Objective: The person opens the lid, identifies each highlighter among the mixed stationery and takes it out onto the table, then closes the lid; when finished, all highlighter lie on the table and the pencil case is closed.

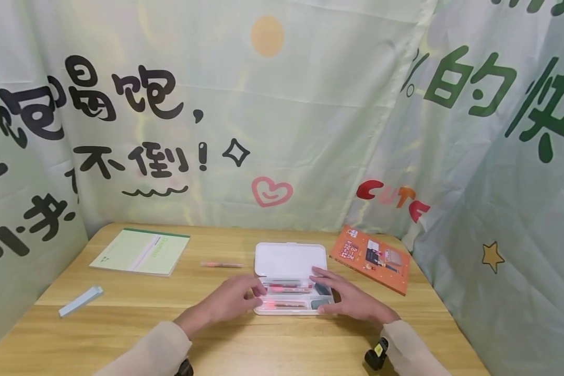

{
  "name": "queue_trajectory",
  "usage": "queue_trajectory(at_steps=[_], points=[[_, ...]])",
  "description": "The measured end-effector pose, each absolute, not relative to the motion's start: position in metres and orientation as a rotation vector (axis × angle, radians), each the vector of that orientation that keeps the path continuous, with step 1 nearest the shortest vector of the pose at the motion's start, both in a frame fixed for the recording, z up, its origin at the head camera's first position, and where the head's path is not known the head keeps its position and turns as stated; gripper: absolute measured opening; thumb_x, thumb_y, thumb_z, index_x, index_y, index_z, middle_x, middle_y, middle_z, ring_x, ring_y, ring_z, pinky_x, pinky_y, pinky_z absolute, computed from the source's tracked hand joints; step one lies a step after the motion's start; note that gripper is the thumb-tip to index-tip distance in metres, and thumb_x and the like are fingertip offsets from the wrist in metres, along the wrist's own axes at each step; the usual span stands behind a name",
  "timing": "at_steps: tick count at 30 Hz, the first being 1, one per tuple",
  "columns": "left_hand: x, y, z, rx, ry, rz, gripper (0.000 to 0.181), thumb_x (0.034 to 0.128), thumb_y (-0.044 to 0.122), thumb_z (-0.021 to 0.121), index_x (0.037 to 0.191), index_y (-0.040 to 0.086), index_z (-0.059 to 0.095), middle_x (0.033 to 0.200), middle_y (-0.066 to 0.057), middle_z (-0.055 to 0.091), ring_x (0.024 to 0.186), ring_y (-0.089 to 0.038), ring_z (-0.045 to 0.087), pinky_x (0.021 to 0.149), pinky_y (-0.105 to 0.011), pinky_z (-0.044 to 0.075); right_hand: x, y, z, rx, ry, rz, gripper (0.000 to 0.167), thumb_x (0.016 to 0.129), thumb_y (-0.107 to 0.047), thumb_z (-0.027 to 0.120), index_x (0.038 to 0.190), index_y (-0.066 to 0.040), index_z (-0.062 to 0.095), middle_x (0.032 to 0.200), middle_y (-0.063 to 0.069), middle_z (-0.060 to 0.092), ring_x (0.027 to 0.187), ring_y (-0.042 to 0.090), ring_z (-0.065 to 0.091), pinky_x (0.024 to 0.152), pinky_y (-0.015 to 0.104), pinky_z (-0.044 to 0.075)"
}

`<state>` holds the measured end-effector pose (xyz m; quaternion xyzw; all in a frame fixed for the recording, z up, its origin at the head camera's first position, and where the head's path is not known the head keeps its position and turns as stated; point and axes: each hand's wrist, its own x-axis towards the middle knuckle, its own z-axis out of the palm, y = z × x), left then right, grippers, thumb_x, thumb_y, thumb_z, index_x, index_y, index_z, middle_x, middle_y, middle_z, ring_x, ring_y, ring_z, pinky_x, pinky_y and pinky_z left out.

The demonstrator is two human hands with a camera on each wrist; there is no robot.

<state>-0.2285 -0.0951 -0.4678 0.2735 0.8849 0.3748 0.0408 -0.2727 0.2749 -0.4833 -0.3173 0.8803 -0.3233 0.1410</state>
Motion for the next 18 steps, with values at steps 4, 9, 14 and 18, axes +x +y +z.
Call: queue_trajectory(at_steps=[4,9,14,18], points=[[-0.224,-0.087,-0.472,0.937,2.698,1.091,0.006,0.1009,0.013,0.078,0.107,0.015,0.079,0.098,0.01,0.071,0.088,0.0,0.06,0.08,-0.023,0.054,-0.272,0.275,-0.483,-0.914,2.538,-0.937,0.079,0.101,-0.04,0.079,0.167,-0.016,0.045,0.181,0.01,0.026,0.165,0.05,0.02,0.122,0.082,0.025],[-0.222,-0.081,-0.473,1.038,2.723,1.0,0.008,0.1003,0.01,0.076,0.107,0.014,0.08,0.101,0.007,0.073,0.091,0.0,0.064,0.082,-0.022,0.057,-0.271,0.275,-0.481,-0.895,2.538,-0.938,0.079,0.1,-0.04,0.08,0.167,-0.015,0.045,0.181,0.011,0.025,0.165,0.051,0.019,0.121,0.083,0.024],[-0.216,-0.077,-0.469,1.038,2.815,0.852,0.007,0.1004,0.012,0.077,0.106,0.015,0.079,0.101,0.008,0.074,0.092,-0.002,0.065,0.083,-0.024,0.058,-0.27,0.274,-0.481,-0.894,2.538,-0.939,0.08,0.1,-0.041,0.08,0.167,-0.015,0.045,0.181,0.011,0.025,0.165,0.051,0.019,0.122,0.083,0.024],[-0.212,-0.075,-0.464,1.019,2.917,0.705,0.004,0.0986,0.012,0.076,0.102,0.013,0.078,0.092,0.007,0.067,0.08,-0.002,0.055,0.073,-0.022,0.053,-0.271,0.274,-0.48,-0.909,2.544,-0.936,0.079,0.1,-0.041,0.08,0.167,-0.016,0.045,0.181,0.011,0.026,0.165,0.05,0.02,0.122,0.082,0.025]])
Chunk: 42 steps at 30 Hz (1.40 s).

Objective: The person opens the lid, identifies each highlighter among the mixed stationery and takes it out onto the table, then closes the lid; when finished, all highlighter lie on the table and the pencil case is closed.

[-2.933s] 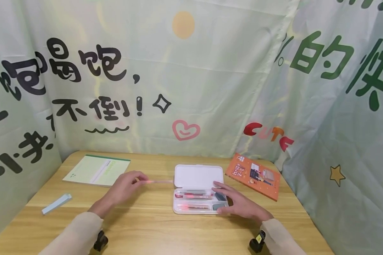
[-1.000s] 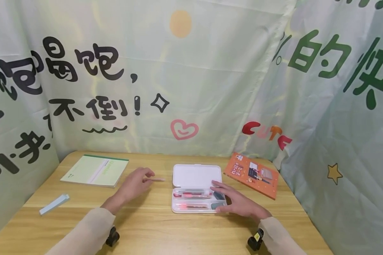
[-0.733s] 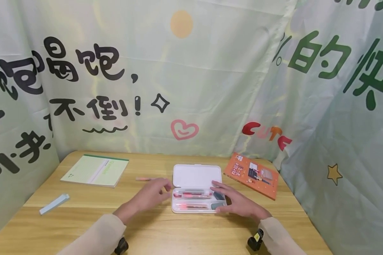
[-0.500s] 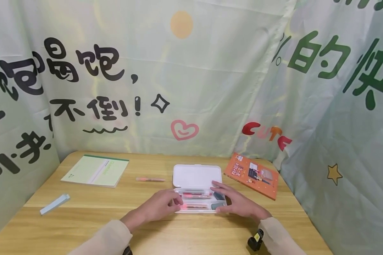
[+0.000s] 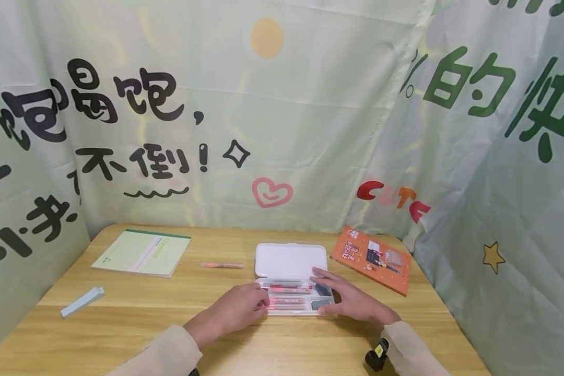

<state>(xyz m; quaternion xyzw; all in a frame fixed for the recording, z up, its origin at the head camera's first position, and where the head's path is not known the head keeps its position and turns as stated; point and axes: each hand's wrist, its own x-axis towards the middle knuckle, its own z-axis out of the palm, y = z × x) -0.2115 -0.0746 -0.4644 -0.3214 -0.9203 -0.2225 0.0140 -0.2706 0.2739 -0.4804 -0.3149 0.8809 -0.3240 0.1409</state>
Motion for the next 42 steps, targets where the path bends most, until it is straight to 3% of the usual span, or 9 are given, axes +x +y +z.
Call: queue_trajectory(at_steps=[9,14,20,30,37,42], points=[[-0.214,-0.067,-0.48,-0.934,-2.867,-0.584,0.008,0.0982,0.013,0.073,0.093,0.013,0.067,0.085,0.004,0.055,0.074,-0.009,0.046,0.062,-0.027,0.043,-0.27,0.273,-0.482,-0.949,2.549,-0.919,0.078,0.1,-0.039,0.08,0.166,-0.013,0.045,0.18,0.014,0.027,0.163,0.054,0.022,0.12,0.084,0.025],[-0.202,-0.058,-0.466,-0.821,-2.941,-0.519,0.013,0.0989,0.011,0.073,0.094,0.015,0.062,0.083,0.004,0.052,0.068,-0.01,0.044,0.057,-0.028,0.041,-0.269,0.273,-0.482,-0.935,2.544,-0.91,0.079,0.101,-0.04,0.079,0.167,-0.014,0.044,0.181,0.014,0.025,0.164,0.053,0.02,0.121,0.083,0.025],[-0.192,-0.047,-0.455,-0.75,-2.979,-0.319,0.014,0.1006,0.011,0.075,0.095,0.008,0.062,0.08,-0.001,0.052,0.059,-0.012,0.043,0.048,-0.026,0.04,-0.269,0.274,-0.48,-0.944,2.549,-0.915,0.078,0.1,-0.038,0.08,0.166,-0.013,0.045,0.18,0.014,0.026,0.164,0.054,0.02,0.121,0.083,0.024],[-0.199,-0.058,-0.455,-0.731,-3.016,-0.788,0.014,0.0941,0.012,0.078,0.099,0.015,0.066,0.091,0.005,0.056,0.071,-0.011,0.048,0.062,-0.026,0.043,-0.269,0.274,-0.479,-0.932,2.554,-0.909,0.079,0.1,-0.04,0.08,0.166,-0.013,0.046,0.181,0.013,0.026,0.164,0.053,0.02,0.122,0.083,0.024],[-0.208,-0.069,-0.46,-0.771,-2.956,-0.907,0.009,0.0994,0.015,0.078,0.108,0.018,0.077,0.096,0.009,0.07,0.083,-0.004,0.059,0.074,-0.027,0.053,-0.268,0.274,-0.478,-0.921,2.552,-0.91,0.079,0.1,-0.04,0.079,0.166,-0.014,0.045,0.181,0.013,0.026,0.164,0.053,0.02,0.122,0.083,0.024],[-0.213,-0.083,-0.462,-0.754,-2.875,-1.006,0.009,0.1005,0.015,0.077,0.108,0.019,0.076,0.1,0.009,0.075,0.084,-0.004,0.063,0.073,-0.027,0.053,-0.268,0.274,-0.477,-0.9,2.551,-0.914,0.078,0.1,-0.039,0.08,0.166,-0.014,0.046,0.181,0.013,0.026,0.164,0.054,0.019,0.121,0.084,0.023]])
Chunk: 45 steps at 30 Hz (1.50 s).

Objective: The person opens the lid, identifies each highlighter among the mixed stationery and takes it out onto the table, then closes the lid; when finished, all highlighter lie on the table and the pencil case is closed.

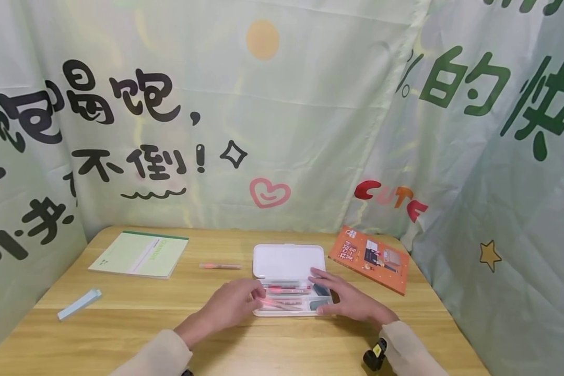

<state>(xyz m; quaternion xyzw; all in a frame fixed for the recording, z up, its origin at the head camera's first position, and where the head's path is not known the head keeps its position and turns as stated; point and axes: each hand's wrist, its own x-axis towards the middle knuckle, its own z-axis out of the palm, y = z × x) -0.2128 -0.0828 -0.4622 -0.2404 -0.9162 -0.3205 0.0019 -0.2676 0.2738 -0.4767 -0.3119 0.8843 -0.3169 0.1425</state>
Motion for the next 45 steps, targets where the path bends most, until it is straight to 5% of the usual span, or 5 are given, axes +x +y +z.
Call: queue_trajectory(at_steps=[8,19,26,45], points=[[-0.227,-0.133,-0.464,-0.522,-2.82,-1.125,0.01,0.1029,0.017,0.076,0.105,0.026,0.073,0.117,0.005,0.078,0.086,-0.006,0.061,0.074,-0.024,0.051,-0.268,0.273,-0.477,-0.904,2.555,-0.913,0.079,0.1,-0.04,0.08,0.167,-0.015,0.045,0.181,0.012,0.026,0.165,0.053,0.019,0.122,0.083,0.022],[-0.244,-0.196,-0.485,-0.303,-2.808,-1.155,0.011,0.1053,0.017,0.074,0.116,0.016,0.073,0.114,-0.004,0.077,0.078,-0.013,0.057,0.065,-0.026,0.048,-0.268,0.274,-0.478,-0.895,2.564,-0.902,0.08,0.1,-0.042,0.08,0.167,-0.016,0.045,0.181,0.012,0.025,0.165,0.053,0.018,0.121,0.084,0.022],[-0.248,-0.209,-0.49,-0.209,-2.81,-1.34,0.015,0.1069,0.011,0.07,0.122,0.009,0.069,0.095,-0.006,0.074,0.046,-0.018,0.054,0.041,-0.026,0.043,-0.269,0.274,-0.479,-0.887,2.562,-0.898,0.079,0.1,-0.042,0.079,0.167,-0.017,0.045,0.181,0.012,0.025,0.165,0.052,0.018,0.122,0.083,0.022],[-0.257,-0.208,-0.492,-0.174,-2.877,-1.321,0.013,0.1043,0.003,0.069,0.117,0.005,0.067,0.09,-0.006,0.069,0.048,-0.019,0.057,0.042,-0.026,0.045,-0.269,0.274,-0.479,-0.875,2.566,-0.889,0.08,0.1,-0.042,0.08,0.167,-0.018,0.045,0.181,0.011,0.025,0.165,0.052,0.019,0.123,0.082,0.022]])
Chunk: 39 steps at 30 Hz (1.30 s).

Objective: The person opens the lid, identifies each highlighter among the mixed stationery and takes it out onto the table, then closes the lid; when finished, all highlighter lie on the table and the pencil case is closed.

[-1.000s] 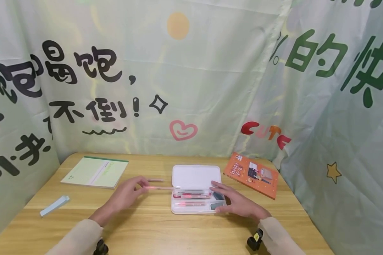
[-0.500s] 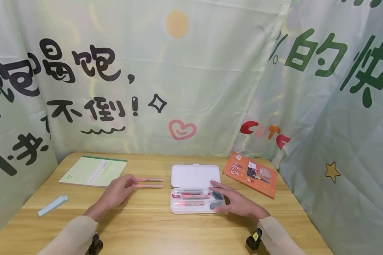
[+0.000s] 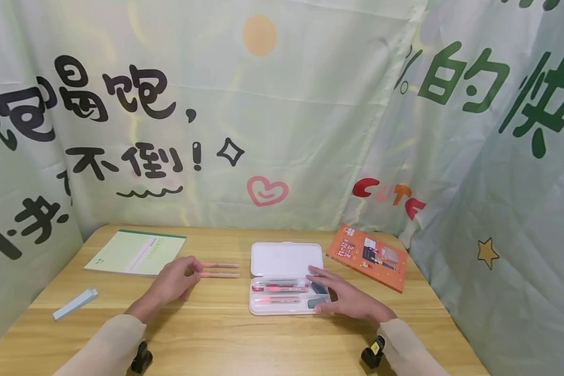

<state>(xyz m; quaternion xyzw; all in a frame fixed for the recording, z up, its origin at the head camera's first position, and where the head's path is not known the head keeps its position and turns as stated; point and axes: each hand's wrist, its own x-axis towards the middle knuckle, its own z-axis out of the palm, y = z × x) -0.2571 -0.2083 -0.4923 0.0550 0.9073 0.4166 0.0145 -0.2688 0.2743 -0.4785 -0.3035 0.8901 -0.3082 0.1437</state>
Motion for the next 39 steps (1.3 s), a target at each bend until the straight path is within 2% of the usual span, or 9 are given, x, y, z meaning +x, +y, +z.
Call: queue_trajectory(at_steps=[4,11,19,30,39], points=[[-0.2561,-0.2094,-0.4914,0.18,2.821,1.292,0.013,0.1044,0.003,0.069,0.117,0.004,0.067,0.092,-0.007,0.07,0.048,-0.019,0.057,0.043,-0.027,0.048,-0.2692,0.274,-0.4776,-0.866,2.557,-0.899,0.08,0.099,-0.042,0.08,0.167,-0.018,0.045,0.181,0.011,0.025,0.165,0.052,0.019,0.123,0.083,0.022],[-0.2559,-0.2095,-0.4912,0.139,2.817,1.294,0.014,0.1036,0.004,0.071,0.117,0.004,0.067,0.097,-0.009,0.069,0.05,-0.019,0.058,0.044,-0.026,0.045,-0.2696,0.2746,-0.4785,-0.877,2.555,-0.896,0.079,0.1,-0.041,0.08,0.167,-0.018,0.045,0.181,0.011,0.025,0.165,0.052,0.018,0.123,0.083,0.022],[-0.2554,-0.2116,-0.4921,0.159,2.814,1.294,0.014,0.1043,0.004,0.07,0.118,0.004,0.067,0.077,-0.006,0.062,0.047,-0.019,0.057,0.045,-0.024,0.036,-0.2697,0.275,-0.4797,-0.917,2.544,-0.922,0.08,0.1,-0.04,0.081,0.167,-0.016,0.045,0.181,0.011,0.026,0.164,0.052,0.02,0.122,0.083,0.023],[-0.2526,-0.2086,-0.4894,0.129,2.828,1.281,0.015,0.1048,0.005,0.069,0.12,0.003,0.066,0.078,-0.007,0.062,0.049,-0.019,0.058,0.045,-0.025,0.039,-0.2683,0.2755,-0.4777,-0.934,2.541,-0.923,0.079,0.1,-0.038,0.08,0.167,-0.015,0.045,0.181,0.012,0.026,0.164,0.052,0.021,0.121,0.084,0.024],[-0.2531,-0.2087,-0.4897,0.137,2.833,1.28,0.015,0.1059,0.007,0.069,0.12,0.004,0.067,0.085,-0.006,0.063,0.05,-0.019,0.058,0.046,-0.026,0.04,-0.27,0.2749,-0.4788,-0.915,2.55,-0.899,0.08,0.1,-0.043,0.08,0.167,-0.016,0.045,0.181,0.011,0.025,0.165,0.052,0.019,0.123,0.082,0.023]])
